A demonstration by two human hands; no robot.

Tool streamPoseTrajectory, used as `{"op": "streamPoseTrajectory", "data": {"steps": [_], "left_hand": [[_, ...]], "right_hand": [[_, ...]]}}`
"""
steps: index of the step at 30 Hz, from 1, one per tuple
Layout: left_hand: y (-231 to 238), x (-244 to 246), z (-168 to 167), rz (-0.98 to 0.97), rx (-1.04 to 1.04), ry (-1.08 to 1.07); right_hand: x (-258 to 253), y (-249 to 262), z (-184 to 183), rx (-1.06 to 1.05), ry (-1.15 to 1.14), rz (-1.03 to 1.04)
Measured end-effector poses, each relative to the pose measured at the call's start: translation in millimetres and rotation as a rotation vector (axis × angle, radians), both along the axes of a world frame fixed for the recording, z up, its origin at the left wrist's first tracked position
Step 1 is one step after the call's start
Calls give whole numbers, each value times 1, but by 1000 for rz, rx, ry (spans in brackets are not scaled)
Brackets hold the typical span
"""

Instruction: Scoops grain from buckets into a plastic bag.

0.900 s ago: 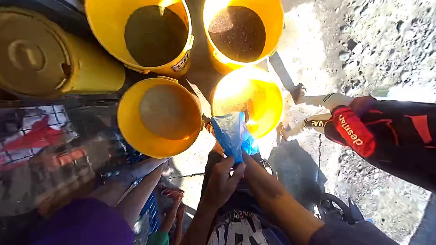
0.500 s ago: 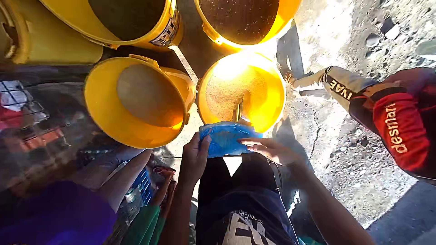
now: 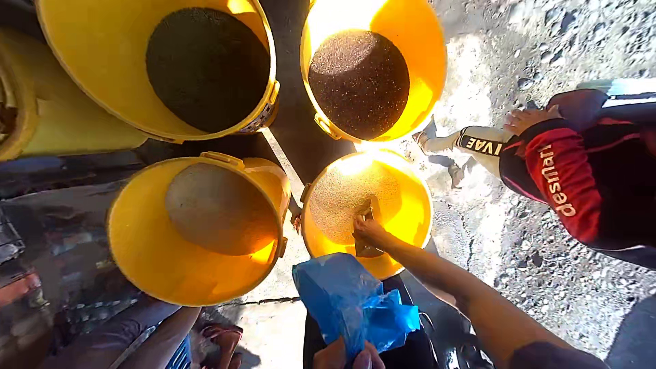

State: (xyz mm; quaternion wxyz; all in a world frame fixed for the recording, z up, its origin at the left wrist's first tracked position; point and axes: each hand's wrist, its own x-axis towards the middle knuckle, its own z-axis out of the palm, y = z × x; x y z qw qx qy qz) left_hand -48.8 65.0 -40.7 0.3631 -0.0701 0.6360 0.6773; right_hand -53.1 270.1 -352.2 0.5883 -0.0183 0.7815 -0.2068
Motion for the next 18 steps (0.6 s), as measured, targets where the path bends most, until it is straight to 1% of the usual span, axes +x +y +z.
{"op": "streamPoseTrajectory", "data": {"steps": [3, 5, 7, 10, 12, 14, 16, 18], "left_hand": [[24, -10, -6, -9, 183, -17], [40, -20, -8, -30, 292, -18], [55, -32, -8, -14, 369, -4], [69, -44, -11, 64, 437, -2], [70, -44, -16, 100, 451, -27], [69, -38, -29, 133, 489, -66], [69, -25, -43, 182, 556, -138], [70, -15, -53, 198, 585, -185]], "right_hand": [[-15, 30, 16, 150, -71, -37], [-28, 42, 9, 307, -131, -27], [-41, 46, -1, 398, -196, -29], [-43, 45, -24, 417, -286, -65], [-29, 40, -33, 433, -297, -169], [-19, 36, -40, 450, -256, -271], [-7, 39, -38, 462, -236, -332], [-10, 45, -27, 472, -264, -360]]}}
